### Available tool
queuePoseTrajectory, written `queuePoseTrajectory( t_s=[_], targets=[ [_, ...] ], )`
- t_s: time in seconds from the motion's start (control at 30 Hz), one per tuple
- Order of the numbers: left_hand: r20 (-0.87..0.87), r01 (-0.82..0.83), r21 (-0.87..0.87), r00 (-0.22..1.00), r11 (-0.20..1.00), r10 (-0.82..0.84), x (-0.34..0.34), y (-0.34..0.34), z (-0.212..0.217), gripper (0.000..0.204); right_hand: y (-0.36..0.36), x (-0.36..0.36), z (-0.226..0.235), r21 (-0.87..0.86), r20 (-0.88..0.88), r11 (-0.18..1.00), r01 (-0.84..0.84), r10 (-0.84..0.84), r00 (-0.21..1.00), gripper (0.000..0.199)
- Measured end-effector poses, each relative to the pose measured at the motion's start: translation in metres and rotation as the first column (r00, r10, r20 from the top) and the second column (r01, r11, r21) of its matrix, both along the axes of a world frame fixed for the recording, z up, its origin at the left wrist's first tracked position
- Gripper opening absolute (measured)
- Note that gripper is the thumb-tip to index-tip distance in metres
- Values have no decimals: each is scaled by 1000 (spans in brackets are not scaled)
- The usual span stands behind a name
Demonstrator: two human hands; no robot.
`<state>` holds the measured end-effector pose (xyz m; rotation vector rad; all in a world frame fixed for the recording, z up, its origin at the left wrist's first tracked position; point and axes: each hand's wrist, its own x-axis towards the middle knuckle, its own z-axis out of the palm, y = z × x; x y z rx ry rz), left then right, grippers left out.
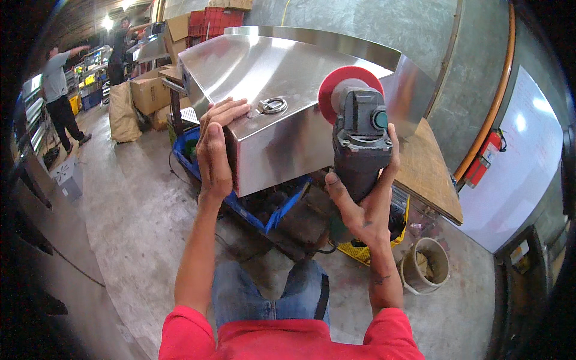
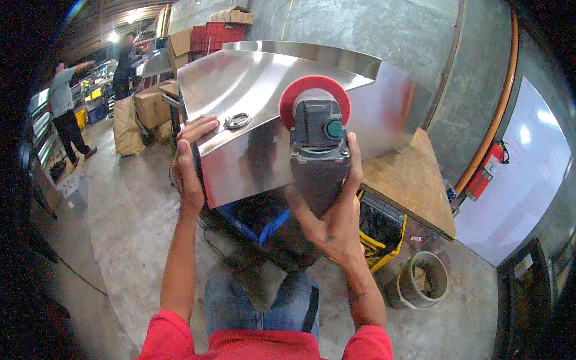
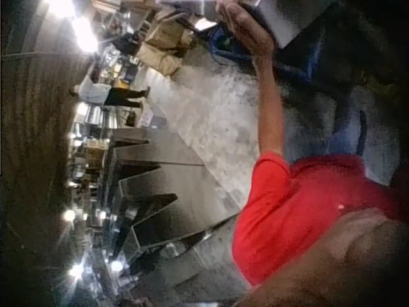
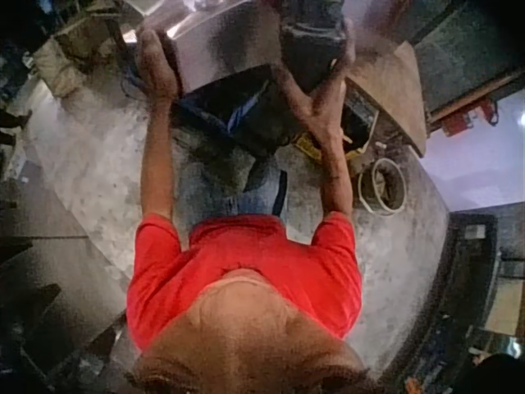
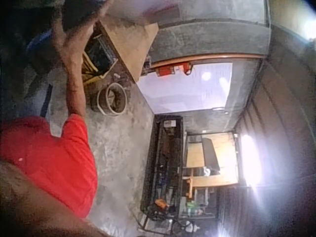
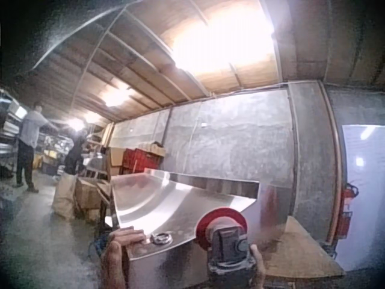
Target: The person uses a handheld angle grinder with a polishing pad to smooth and polish the surface of a large stainless steel metal piece. They then apply a paste from a small jar using a stick to treat specific spots on the metal.
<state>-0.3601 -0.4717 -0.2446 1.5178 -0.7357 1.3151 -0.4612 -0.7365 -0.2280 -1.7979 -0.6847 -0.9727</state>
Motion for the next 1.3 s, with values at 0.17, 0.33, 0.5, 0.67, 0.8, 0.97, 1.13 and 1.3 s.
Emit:
queuePoseTrajectory(
  t_s=[0.17,0.33,0.5,0.67,0.8,0.97,1.13,1.3],
  targets=[
    [32,34,-38,999,999,-33,16,4,4,57,1,-5,-1,-31,0,999,16,-16,1000,114],
    [-24,47,-17,999,999,-47,22,13,8,64,7,-11,-2,-33,-53,999,35,-37,998,115],
    [8,40,-40,999,998,-40,24,10,8,58,10,-10,-4,-71,4,997,20,-20,1000,117],
    [36,48,-44,998,998,-46,25,12,7,56,15,-14,-2,-159,53,986,53,-45,998,118],
    [29,28,-20,999,999,-27,25,13,6,58,21,-16,-7,-91,-21,996,-14,12,1000,117],
    [24,37,-21,999,999,-36,23,13,5,59,27,-23,-11,-74,-54,997,-24,20,998,117],
    [28,41,-23,999,999,-41,24,12,6,58,30,-26,-14,-112,-40,994,5,-9,999,118],
    [38,66,-42,997,997,-65,26,11,5,55,33,-28,-18,-150,-12,988,-23,22,1000,119]
  ],
)
